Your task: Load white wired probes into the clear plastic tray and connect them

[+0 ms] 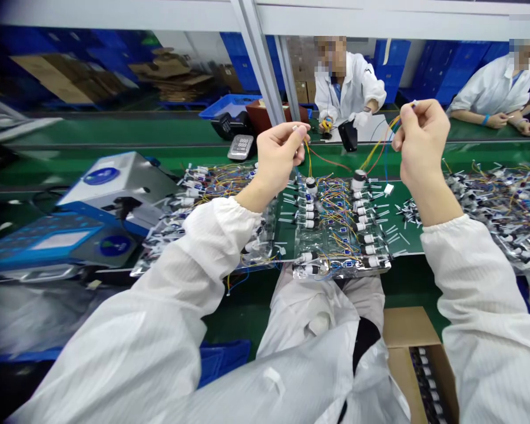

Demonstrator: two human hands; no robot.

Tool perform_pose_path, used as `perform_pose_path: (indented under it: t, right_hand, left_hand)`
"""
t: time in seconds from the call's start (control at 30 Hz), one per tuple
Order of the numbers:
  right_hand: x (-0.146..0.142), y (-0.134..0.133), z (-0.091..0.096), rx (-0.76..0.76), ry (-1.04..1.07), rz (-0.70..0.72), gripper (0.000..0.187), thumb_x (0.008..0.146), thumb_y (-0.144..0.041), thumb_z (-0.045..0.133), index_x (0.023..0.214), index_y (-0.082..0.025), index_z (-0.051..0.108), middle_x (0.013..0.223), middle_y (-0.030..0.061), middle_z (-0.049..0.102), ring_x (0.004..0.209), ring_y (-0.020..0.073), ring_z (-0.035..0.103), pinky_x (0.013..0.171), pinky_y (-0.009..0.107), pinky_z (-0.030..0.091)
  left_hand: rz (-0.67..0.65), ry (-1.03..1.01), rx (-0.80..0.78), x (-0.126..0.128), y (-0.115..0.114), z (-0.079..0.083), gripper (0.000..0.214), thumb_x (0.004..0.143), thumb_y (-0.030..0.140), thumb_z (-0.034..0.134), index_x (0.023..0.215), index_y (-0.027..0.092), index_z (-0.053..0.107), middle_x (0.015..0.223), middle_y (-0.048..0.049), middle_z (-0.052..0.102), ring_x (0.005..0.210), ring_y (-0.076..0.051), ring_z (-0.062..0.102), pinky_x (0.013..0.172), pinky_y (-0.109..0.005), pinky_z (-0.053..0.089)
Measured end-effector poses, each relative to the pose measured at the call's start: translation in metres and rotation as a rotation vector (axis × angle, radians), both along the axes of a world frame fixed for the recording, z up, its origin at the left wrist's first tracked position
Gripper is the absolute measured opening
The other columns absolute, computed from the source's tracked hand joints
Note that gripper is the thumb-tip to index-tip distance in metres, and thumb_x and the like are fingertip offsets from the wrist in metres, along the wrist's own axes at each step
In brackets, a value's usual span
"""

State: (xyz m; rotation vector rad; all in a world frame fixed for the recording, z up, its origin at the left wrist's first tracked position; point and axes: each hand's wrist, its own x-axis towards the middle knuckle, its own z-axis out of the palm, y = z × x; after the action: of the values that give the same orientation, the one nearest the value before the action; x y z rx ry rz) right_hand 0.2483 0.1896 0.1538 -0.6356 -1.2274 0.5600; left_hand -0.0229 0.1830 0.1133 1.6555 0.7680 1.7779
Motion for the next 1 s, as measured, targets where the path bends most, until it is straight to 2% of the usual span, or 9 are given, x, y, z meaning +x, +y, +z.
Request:
perform_pose_path:
  t: [0.13,0.3,0.43,0.6,0.7,0.77,0.87,0.93,1.0]
  right_hand:
    - [0.012,0.01,-0.005,-0.053,-0.038,0.0,0.053,0.074,-0.062,0.09,0.082,-0.029,0.049,0.068,-0.0103,0.051,0.045,0.0073,0.039,0.039,0.03,0.023]
    - [0.036,0.024,-0.018,-0.022,-0.046,-0.106,0.045,0.084,-0.053,0.085,0.084,-0.028,0.047,0.071,-0.0098,0.05,0.043,0.0051,0.039,0.037,0.029,0.023]
    - [0.051,0.027,-0.028,-0.035,-0.054,-0.161,0.04,0.091,-0.048,0.079,0.086,-0.028,0.045,0.077,-0.0088,0.052,0.043,0.0036,0.041,0.039,0.027,0.027]
    - [0.042,0.034,-0.061,-0.226,-0.136,-0.019,0.034,0.094,-0.04,0.077,0.089,-0.027,0.047,0.066,-0.0113,0.052,0.046,0.0047,0.047,0.043,0.023,0.034]
    - [0.029,0.036,-0.083,-0.398,-0.228,-0.026,0.03,0.094,-0.037,0.076,0.088,-0.026,0.049,0.062,-0.01,0.053,0.047,0.0072,0.049,0.047,0.023,0.038]
    - [0.018,0.027,-0.092,-0.419,-0.317,-0.084,0.028,0.09,-0.037,0.079,0.091,-0.024,0.054,0.074,-0.0047,0.062,0.056,0.0099,0.057,0.053,0.025,0.046]
    - [-0.011,-0.01,-0.093,-0.287,-0.438,-0.082,0.035,0.085,-0.042,0.083,0.107,-0.024,0.063,0.106,0.0049,0.069,0.092,0.0187,0.07,0.077,0.032,0.057]
    - [-0.038,-0.042,-0.092,-0.259,-0.502,0.141,0.036,0.089,-0.048,0.077,0.116,-0.027,0.065,0.117,0.0067,0.069,0.108,0.0226,0.068,0.09,0.037,0.058]
    - [-0.067,-0.071,-0.097,-0.281,-0.552,0.409,0.043,0.085,-0.051,0.08,0.119,-0.027,0.066,0.116,0.0061,0.07,0.106,0.0233,0.067,0.092,0.039,0.057]
  left_hand:
    - [0.001,-0.032,-0.011,-0.007,0.003,0.0,0.048,0.086,0.066,0.074,0.098,0.02,0.075,0.082,-0.0041,0.069,0.061,-0.011,0.064,0.047,-0.02,0.046]
    - [-0.02,-0.031,-0.03,-0.026,0.001,0.014,0.046,0.081,0.07,0.077,0.096,0.026,0.075,0.082,-0.0009,0.07,0.053,-0.008,0.051,0.041,-0.024,0.036]
    - [-0.081,0.004,-0.036,-0.038,-0.012,0.022,0.043,0.08,0.067,0.078,0.097,0.028,0.073,0.078,0.0031,0.068,0.052,-0.006,0.046,0.037,-0.024,0.028]
    - [-0.108,-0.002,-0.033,-0.03,-0.041,0.021,0.033,0.088,0.055,0.078,0.099,0.024,0.075,0.08,0.0014,0.07,0.05,-0.005,0.051,0.036,-0.022,0.03]
    - [-0.096,0.015,-0.081,-0.023,-0.054,0.021,0.029,0.091,0.048,0.077,0.099,0.02,0.076,0.08,-0.0003,0.07,0.05,-0.005,0.056,0.036,-0.018,0.032]
    - [-0.085,0.026,-0.124,-0.019,-0.06,0.021,0.026,0.092,0.043,0.077,0.099,0.018,0.075,0.079,-0.0007,0.068,0.052,-0.005,0.06,0.039,-0.015,0.033]
    - [-0.104,0.04,-0.155,-0.014,-0.069,0.02,0.02,0.093,0.036,0.076,0.096,0.017,0.075,0.076,0.0002,0.065,0.052,-0.005,0.062,0.042,-0.014,0.036]
    - [-0.13,0.052,-0.159,-0.009,-0.074,0.018,0.016,0.093,0.033,0.076,0.093,0.017,0.076,0.074,0.0006,0.065,0.054,-0.006,0.063,0.042,-0.015,0.039]
    - [-0.144,0.054,-0.152,-0.004,-0.079,0.015,0.013,0.093,0.032,0.076,0.092,0.019,0.076,0.074,0.0007,0.065,0.058,-0.008,0.066,0.045,-0.017,0.043]
